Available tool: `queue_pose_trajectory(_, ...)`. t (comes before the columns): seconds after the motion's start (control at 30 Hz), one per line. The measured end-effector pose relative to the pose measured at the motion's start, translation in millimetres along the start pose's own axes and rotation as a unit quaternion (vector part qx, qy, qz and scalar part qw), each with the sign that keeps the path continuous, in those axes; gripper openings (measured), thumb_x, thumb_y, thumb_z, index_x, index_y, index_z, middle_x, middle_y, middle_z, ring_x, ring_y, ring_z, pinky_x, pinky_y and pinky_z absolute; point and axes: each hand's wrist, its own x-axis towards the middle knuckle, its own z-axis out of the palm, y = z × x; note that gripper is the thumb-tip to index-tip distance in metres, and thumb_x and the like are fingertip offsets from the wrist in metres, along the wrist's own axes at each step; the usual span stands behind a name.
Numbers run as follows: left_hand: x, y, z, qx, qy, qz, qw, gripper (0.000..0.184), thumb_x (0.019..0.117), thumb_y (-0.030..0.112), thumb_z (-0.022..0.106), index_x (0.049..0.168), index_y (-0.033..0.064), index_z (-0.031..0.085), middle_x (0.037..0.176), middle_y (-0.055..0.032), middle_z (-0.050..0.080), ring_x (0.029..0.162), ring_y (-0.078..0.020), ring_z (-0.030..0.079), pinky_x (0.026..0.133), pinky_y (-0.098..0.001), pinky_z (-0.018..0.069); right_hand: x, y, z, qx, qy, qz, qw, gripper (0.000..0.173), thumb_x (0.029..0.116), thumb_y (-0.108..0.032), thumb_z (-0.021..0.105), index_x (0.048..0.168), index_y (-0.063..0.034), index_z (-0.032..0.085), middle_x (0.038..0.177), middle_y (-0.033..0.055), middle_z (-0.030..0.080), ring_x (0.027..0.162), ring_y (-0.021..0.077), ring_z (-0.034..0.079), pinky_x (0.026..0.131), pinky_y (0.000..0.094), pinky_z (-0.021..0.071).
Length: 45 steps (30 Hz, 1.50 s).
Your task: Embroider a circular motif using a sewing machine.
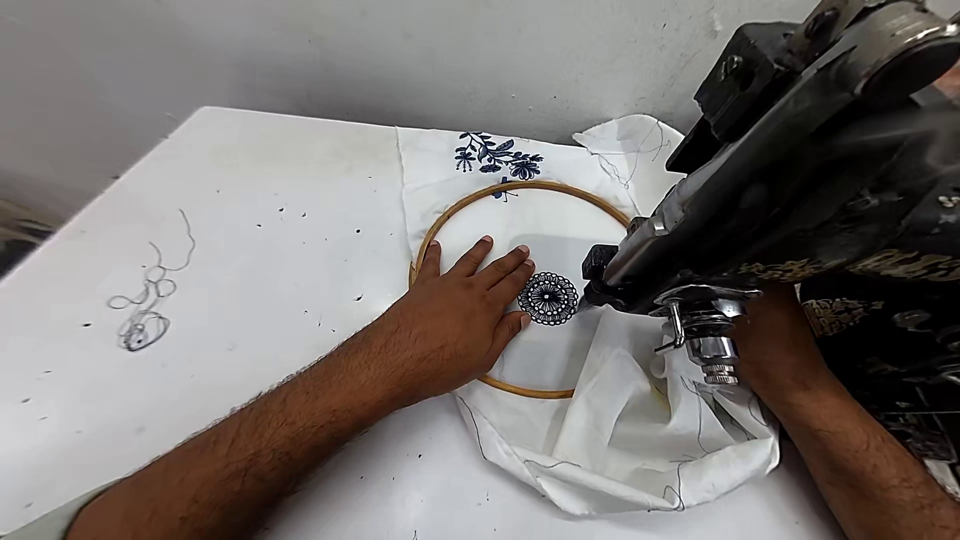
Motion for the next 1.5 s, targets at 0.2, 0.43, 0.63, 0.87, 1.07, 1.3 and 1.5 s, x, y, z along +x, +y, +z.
queue_pose_trajectory(0.2,3,2,5,-0.008,0.019,0.009,1.000,0.060,0.1095,0.049,0.025,0.160,0.0204,0.040,0.167,0.0046,0.034,0.156,-0.0299,0.026,0.117,-0.0760,0.0154,7,0,-3,-0.039,-0.008,-0.007,0.999,0.031,0.0917,-0.028,0.065,0.107,-0.0008,0.069,0.104,0.0192,0.068,0.103,0.0285,0.065,0.087,0.0531,0.0487)
queue_pose_trajectory(0.43,-3,3,-4,0.002,-0.019,0.001,1.000,0.060,0.1093,0.049,0.026,0.161,0.0203,0.038,0.168,0.0045,0.032,0.156,-0.0297,0.026,0.116,-0.0754,0.0194,1,-6,-4,-0.026,-0.017,0.037,0.999,0.025,0.0871,-0.022,0.068,0.103,-0.0022,0.068,0.098,0.0148,0.067,0.095,0.0245,0.065,0.079,0.0495,0.0498)
queue_pose_trajectory(0.63,-2,1,-3,0.000,-0.014,-0.005,1.000,0.060,0.1093,0.049,0.025,0.161,0.0206,0.037,0.168,0.0041,0.032,0.156,-0.0305,0.026,0.116,-0.0758,0.0200,0,-3,0,-0.007,-0.002,0.017,1.000,0.035,0.0893,-0.028,0.067,0.113,-0.0013,0.066,0.108,0.0151,0.067,0.105,0.0189,0.063,0.090,0.0423,0.0494)
queue_pose_trajectory(0.87,-3,2,-4,-0.005,-0.018,-0.003,1.000,0.060,0.1093,0.050,0.025,0.161,0.0205,0.038,0.168,0.0040,0.032,0.156,-0.0300,0.026,0.116,-0.0759,0.0190,0,-5,-2,-0.026,-0.010,0.014,1.000,0.034,0.0908,-0.027,0.064,0.111,-0.0002,0.067,0.107,0.0182,0.067,0.105,0.0249,0.064,0.089,0.0484,0.0490)
queue_pose_trajectory(1.07,-3,3,-5,0.006,-0.020,-0.003,1.000,0.061,0.1092,0.050,0.025,0.161,0.0207,0.038,0.168,0.0040,0.032,0.156,-0.0304,0.026,0.116,-0.0759,0.0192,2,-2,-1,-0.027,-0.005,0.006,1.000,0.034,0.0918,-0.030,0.064,0.109,-0.0012,0.068,0.105,0.0172,0.068,0.104,0.0237,0.065,0.089,0.0475,0.0497)
queue_pose_trajectory(1.3,0,-2,-6,0.000,0.001,0.015,1.000,0.056,0.1080,0.048,0.035,0.155,0.0197,0.047,0.164,0.0035,0.040,0.152,-0.0301,0.034,0.116,-0.0701,0.0279,2,-6,-3,-0.033,-0.024,0.036,0.998,0.026,0.0871,-0.018,0.071,0.105,0.0009,0.068,0.100,0.0193,0.068,0.099,0.0299,0.066,0.082,0.0535,0.0499)
queue_pose_trajectory(1.5,18,-34,-2,-0.087,0.154,0.031,0.984,0.038,0.1060,0.034,0.046,0.128,0.0136,0.069,0.132,-0.0031,0.065,0.121,-0.0241,0.060,0.092,-0.0520,0.0472,7,-3,-3,-0.035,-0.035,0.032,0.998,0.021,0.0863,-0.012,0.070,0.103,0.0006,0.069,0.099,0.0221,0.068,0.098,0.0364,0.066,0.080,0.0611,0.0482)
